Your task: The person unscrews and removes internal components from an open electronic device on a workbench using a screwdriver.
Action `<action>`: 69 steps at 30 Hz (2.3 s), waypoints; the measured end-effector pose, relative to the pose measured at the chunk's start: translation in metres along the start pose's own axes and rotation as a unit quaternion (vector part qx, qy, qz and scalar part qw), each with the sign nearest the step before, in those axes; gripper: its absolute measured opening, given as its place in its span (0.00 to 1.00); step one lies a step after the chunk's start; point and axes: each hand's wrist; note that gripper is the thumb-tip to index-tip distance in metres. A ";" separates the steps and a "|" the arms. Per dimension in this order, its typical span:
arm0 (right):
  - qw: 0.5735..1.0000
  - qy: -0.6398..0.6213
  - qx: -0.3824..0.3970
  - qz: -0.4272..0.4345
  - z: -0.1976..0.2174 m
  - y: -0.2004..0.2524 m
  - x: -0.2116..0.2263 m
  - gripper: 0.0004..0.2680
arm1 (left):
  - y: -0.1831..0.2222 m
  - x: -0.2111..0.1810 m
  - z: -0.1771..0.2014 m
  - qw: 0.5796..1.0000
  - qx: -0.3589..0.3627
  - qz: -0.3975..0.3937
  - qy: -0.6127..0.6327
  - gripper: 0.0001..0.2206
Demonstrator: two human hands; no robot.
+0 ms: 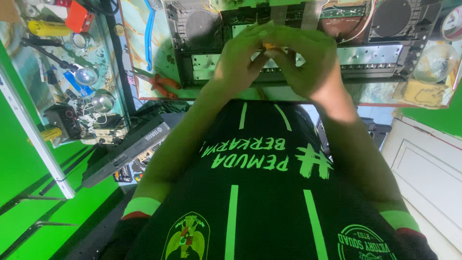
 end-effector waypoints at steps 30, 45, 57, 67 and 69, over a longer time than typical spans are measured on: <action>0.993 0.064 0.001 0.099 0.005 -0.010 0.010 0.07 | -0.006 0.012 0.007 0.990 0.104 -0.040 -0.088 0.06; 0.936 -0.179 -0.258 -0.156 0.015 0.063 0.011 0.06 | 0.008 -0.028 0.006 0.991 0.035 0.068 0.112 0.09; 0.882 -0.132 -0.287 -0.349 -0.013 0.118 -0.040 0.12 | 0.021 -0.026 -0.010 0.988 0.140 0.066 -0.019 0.07; 0.923 -0.045 -0.102 -0.369 0.057 0.142 -0.103 0.12 | -0.005 -0.036 -0.081 0.991 0.113 0.007 -0.073 0.09; 0.941 -0.014 -0.084 -0.328 0.079 0.143 -0.113 0.10 | -0.015 -0.046 -0.108 0.991 0.081 0.046 -0.095 0.08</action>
Point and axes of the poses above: each hand's wrist, its own y-axis away from the middle knuckle, its own z-axis out of the back of the hand, x = y × z, and after that the axes turned 9 degrees about -z, right-handed
